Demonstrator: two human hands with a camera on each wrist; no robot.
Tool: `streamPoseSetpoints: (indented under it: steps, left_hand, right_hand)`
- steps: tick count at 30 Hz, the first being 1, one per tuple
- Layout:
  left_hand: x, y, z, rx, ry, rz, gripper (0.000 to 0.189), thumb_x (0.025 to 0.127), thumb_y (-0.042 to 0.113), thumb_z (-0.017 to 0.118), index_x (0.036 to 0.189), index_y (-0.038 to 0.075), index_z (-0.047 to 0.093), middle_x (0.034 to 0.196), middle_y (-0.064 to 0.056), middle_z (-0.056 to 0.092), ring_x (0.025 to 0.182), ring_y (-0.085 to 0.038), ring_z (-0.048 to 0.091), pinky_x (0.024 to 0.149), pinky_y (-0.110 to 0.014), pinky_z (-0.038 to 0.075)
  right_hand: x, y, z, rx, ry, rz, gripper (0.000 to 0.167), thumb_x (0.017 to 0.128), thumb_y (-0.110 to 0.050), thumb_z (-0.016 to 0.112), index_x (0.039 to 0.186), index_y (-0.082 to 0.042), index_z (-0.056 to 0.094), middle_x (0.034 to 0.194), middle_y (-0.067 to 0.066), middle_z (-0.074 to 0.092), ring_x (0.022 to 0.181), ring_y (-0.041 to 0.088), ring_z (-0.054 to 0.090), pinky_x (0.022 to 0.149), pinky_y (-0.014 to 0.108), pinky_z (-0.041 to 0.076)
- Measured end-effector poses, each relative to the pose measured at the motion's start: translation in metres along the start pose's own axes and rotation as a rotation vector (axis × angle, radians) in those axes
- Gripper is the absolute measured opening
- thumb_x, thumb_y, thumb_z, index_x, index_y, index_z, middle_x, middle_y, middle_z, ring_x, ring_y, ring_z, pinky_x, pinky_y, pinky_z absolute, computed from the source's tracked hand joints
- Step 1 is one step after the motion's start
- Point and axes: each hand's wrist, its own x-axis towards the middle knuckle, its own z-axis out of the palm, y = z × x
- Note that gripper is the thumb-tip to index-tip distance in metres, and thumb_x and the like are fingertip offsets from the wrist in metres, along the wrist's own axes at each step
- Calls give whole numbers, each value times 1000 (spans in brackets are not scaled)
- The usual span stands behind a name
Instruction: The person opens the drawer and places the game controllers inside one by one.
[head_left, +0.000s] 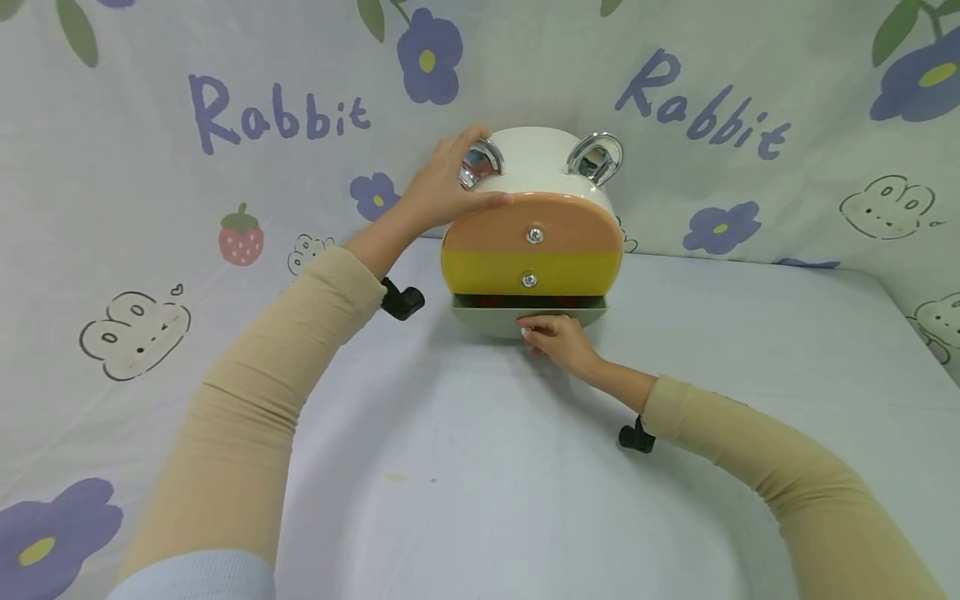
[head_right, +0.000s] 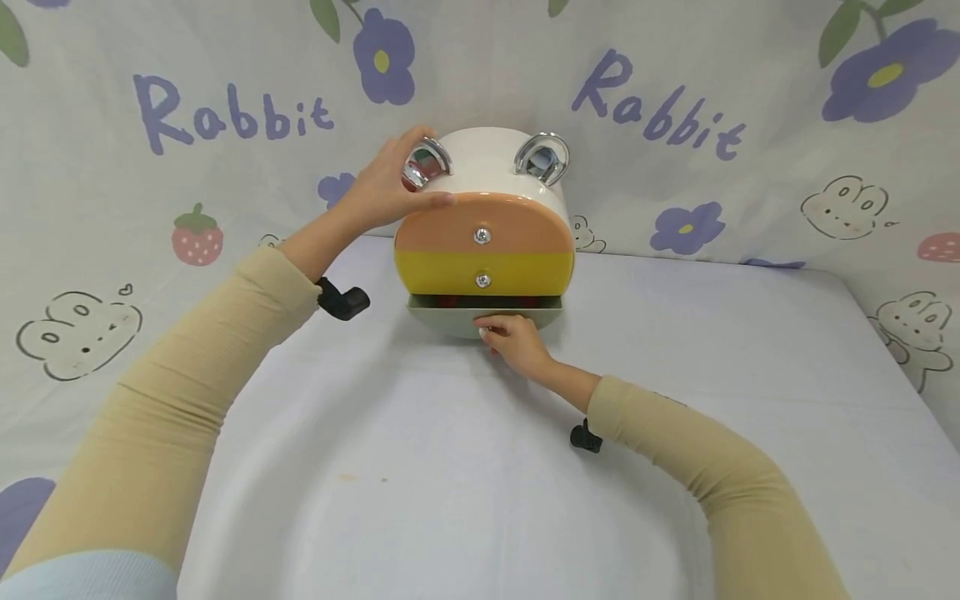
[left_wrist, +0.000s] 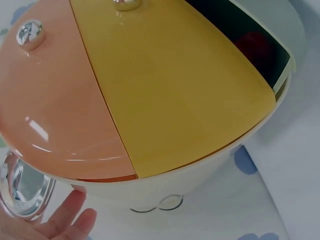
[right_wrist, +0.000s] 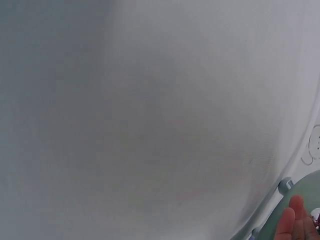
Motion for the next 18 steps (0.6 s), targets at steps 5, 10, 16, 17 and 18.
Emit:
streamPoseSetpoints:
  steps: [5, 10, 16, 17, 18]
  left_hand:
    - [0, 1, 0, -2, 1, 3, 83, 72, 55, 68, 139, 28, 25, 138, -11, 32, 117, -25, 39, 96, -49, 34]
    - [-1, 1, -1, -4, 2, 0, 83, 72, 54, 68, 139, 28, 26, 138, -10, 32, 118, -25, 39, 97, -49, 34]
    - [-1, 2, -1, 10, 1, -10, 82, 73, 55, 67, 139, 29, 26, 138, -10, 32, 118, -25, 39, 97, -50, 32]
    - [-1, 2, -1, 12, 1, -10, 82, 73, 55, 67, 138, 29, 26, 138, -10, 32, 118, -25, 39, 97, -50, 32]
    - [-1, 2, -1, 14, 0, -11, 82, 73, 55, 67, 138, 29, 26, 138, -10, 32, 118, -25, 39, 97, -50, 32]
  right_hand:
    - [2, 0, 0, 8, 10, 6, 25, 90, -8, 57, 112, 1, 64, 89, 24, 64, 73, 34, 62, 53, 20, 42]
    - [4, -1, 0, 4, 16, 5, 25, 90, -7, 56, 112, 0, 64, 88, 24, 64, 72, 33, 62, 51, 21, 40]
    - [6, 1, 0, 4, 21, -11, 25, 90, -7, 56, 112, 0, 64, 87, 24, 64, 73, 34, 62, 52, 21, 41]
    - [6, 1, 0, 2, 22, -13, 25, 90, -7, 56, 112, 1, 64, 87, 24, 63, 73, 35, 61, 52, 21, 41]
    - [7, 1, 0, 3, 23, -13, 25, 90, -7, 56, 112, 0, 64, 86, 24, 63, 72, 35, 61, 52, 21, 41]
